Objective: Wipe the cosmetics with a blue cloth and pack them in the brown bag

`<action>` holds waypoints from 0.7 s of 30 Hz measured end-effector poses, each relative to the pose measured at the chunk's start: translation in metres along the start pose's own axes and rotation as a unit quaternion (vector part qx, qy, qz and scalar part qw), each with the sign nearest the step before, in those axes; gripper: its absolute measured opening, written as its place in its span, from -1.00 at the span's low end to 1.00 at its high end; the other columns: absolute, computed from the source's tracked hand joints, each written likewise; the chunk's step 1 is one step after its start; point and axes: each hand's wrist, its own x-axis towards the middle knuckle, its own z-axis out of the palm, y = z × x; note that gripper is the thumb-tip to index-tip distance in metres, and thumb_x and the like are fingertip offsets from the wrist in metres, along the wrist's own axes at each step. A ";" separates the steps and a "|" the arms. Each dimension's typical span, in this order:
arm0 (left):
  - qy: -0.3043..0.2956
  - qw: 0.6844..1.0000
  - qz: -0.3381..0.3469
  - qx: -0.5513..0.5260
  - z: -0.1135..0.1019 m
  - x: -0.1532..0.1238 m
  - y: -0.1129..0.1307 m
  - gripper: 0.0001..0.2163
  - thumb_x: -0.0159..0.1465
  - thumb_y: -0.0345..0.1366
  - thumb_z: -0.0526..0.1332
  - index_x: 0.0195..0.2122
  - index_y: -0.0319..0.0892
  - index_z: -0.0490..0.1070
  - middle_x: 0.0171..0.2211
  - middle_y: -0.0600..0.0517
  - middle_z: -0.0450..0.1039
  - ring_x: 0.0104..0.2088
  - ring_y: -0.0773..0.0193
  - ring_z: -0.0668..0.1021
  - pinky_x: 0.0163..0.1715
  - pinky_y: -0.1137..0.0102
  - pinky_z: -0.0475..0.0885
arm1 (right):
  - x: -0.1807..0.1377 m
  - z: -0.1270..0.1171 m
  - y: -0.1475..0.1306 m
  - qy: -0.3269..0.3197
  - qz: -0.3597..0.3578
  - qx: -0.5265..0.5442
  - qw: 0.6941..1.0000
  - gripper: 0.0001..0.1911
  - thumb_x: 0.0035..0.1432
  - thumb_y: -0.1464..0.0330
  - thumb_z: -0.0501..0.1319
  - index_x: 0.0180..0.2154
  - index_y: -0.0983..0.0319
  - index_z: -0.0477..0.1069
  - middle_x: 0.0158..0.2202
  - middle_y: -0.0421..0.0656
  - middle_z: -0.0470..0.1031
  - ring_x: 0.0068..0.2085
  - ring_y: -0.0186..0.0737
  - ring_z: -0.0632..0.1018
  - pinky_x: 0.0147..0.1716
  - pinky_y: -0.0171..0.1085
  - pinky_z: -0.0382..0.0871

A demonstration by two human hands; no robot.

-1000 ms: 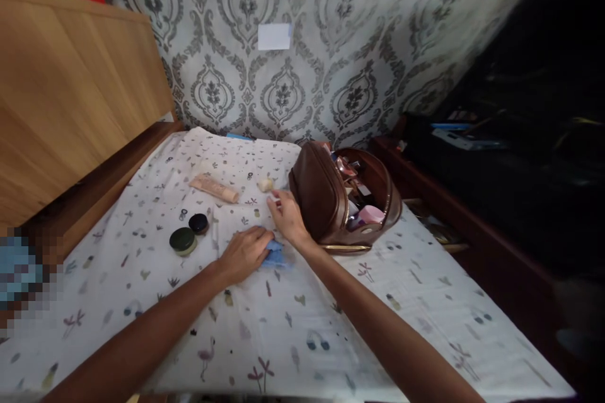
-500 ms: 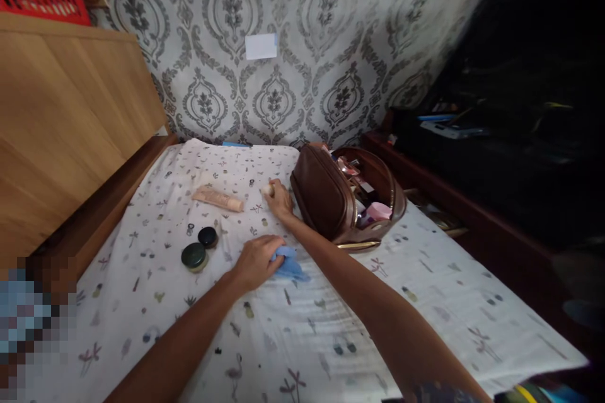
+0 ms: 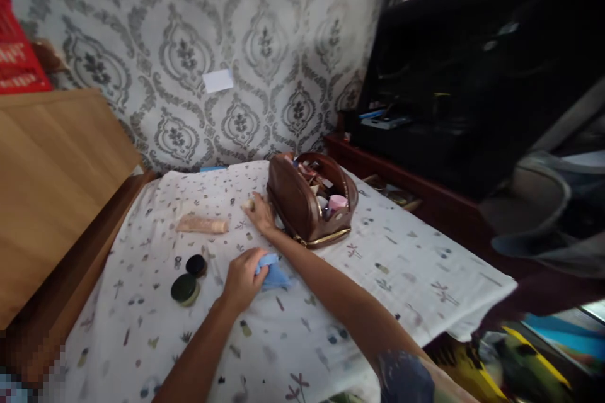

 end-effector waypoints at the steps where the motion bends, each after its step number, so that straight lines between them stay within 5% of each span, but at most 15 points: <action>1: 0.019 1.000 0.008 0.005 -0.002 -0.001 -0.002 -0.79 0.31 -0.39 0.05 -0.15 -0.14 0.46 -0.24 -0.03 0.60 -0.22 0.20 0.61 -0.17 0.34 0.50 | -0.001 -0.002 -0.001 0.003 -0.008 0.004 1.000 -0.46 0.28 0.27 0.22 0.24 0.25 0.25 0.18 0.10 0.33 -0.02 -0.09 0.55 -0.03 -0.19 0.41; 5: 0.090 0.990 -0.005 0.111 -0.033 -0.003 -0.017 -0.74 0.37 -0.27 0.02 -0.10 -0.15 0.48 -0.21 -0.09 0.61 -0.21 0.13 0.63 -0.16 0.30 0.51 | -0.010 -0.008 -0.005 -0.025 -0.086 0.028 0.996 -0.62 0.34 0.33 0.14 0.17 0.16 0.35 0.19 -0.02 0.35 -0.05 -0.18 0.56 -0.03 -0.25 0.42; 8: 0.116 0.951 -0.117 0.263 -0.064 -0.007 -0.034 -0.63 0.40 -0.17 -0.06 -0.06 -0.19 0.49 -0.14 -0.20 0.58 -0.13 -0.03 0.60 -0.19 0.20 0.50 | -0.015 -0.009 -0.007 -0.071 -0.165 0.046 0.983 -0.72 0.33 0.34 0.17 0.06 0.12 0.45 0.07 -0.14 0.49 0.01 -0.24 0.54 0.01 -0.33 0.37; 11: 0.007 0.919 -0.183 0.350 -0.077 -0.015 -0.051 -0.55 0.38 -0.09 -0.09 -0.02 -0.23 0.50 -0.13 -0.23 0.56 -0.09 -0.15 0.58 -0.07 0.06 0.48 | -0.015 -0.006 -0.008 -0.118 -0.214 0.061 0.968 -0.75 0.32 0.35 0.18 0.00 0.14 0.50 -0.05 -0.18 0.58 -0.05 -0.24 0.57 -0.08 -0.35 0.39; 15: -0.104 0.897 -0.249 0.351 -0.070 -0.023 -0.068 -0.56 0.37 -0.09 -0.09 0.00 -0.15 0.49 -0.08 -0.19 0.55 -0.09 -0.07 0.61 -0.07 0.11 0.50 | -0.017 0.000 -0.013 -0.174 -0.249 0.081 0.949 -0.82 0.24 0.30 0.25 -0.13 0.14 0.56 -0.23 -0.20 0.64 -0.20 -0.18 0.61 -0.24 -0.31 0.40; 21: -0.073 0.911 -0.255 0.315 -0.074 -0.017 -0.068 -0.58 0.36 -0.05 -0.12 -0.07 -0.10 0.46 -0.18 -0.14 0.61 -0.19 -0.03 0.65 -0.23 0.22 0.51 | -0.027 -0.002 -0.029 -0.228 -0.299 0.129 0.917 -0.84 0.17 0.24 0.32 -0.23 0.15 0.58 -0.28 -0.25 0.65 -0.25 -0.20 0.61 -0.38 -0.36 0.39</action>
